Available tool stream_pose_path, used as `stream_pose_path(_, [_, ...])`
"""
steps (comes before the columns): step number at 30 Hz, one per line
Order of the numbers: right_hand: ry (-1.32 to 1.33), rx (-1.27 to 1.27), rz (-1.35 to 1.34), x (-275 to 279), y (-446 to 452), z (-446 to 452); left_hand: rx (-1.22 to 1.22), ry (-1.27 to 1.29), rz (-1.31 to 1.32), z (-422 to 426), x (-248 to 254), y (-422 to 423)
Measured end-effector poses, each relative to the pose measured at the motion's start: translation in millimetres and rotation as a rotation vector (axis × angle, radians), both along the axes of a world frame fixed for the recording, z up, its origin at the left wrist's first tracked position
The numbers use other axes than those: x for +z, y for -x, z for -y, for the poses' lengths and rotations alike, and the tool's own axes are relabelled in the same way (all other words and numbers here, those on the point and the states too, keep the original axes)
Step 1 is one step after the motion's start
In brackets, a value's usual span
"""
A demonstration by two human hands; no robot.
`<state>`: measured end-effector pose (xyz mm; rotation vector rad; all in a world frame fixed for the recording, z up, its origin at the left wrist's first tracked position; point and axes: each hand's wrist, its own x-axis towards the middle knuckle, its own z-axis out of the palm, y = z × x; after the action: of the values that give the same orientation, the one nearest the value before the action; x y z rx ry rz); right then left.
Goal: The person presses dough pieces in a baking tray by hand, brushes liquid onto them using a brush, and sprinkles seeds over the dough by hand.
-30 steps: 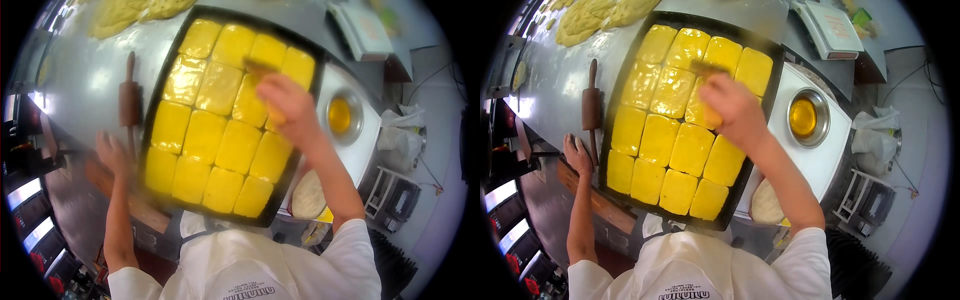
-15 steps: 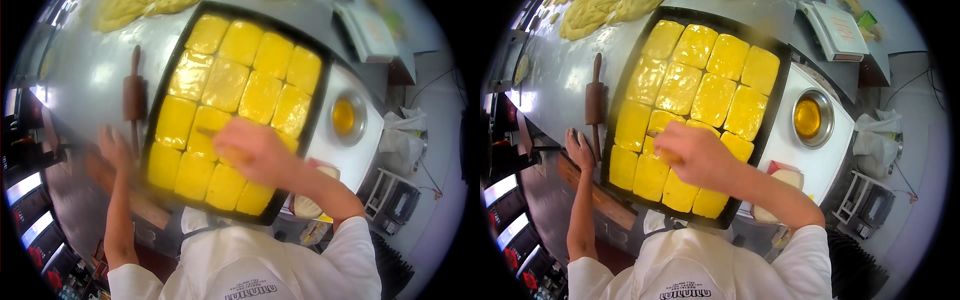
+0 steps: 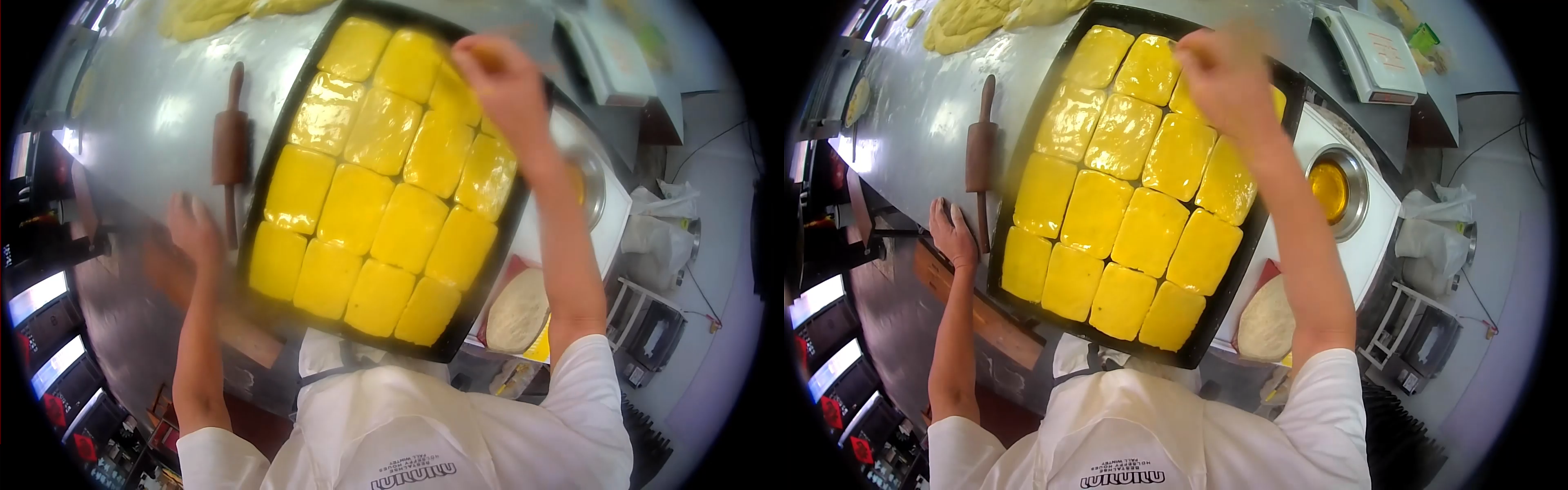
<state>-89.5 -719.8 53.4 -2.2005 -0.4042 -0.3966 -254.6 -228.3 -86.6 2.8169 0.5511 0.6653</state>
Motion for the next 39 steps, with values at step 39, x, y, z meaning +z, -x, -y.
stream_pose_path(39, [0.295, -0.005, -0.075, 46.4, 180.9, -62.7, -0.007, 0.014, 0.0, -6.9, -1.6, 4.8])
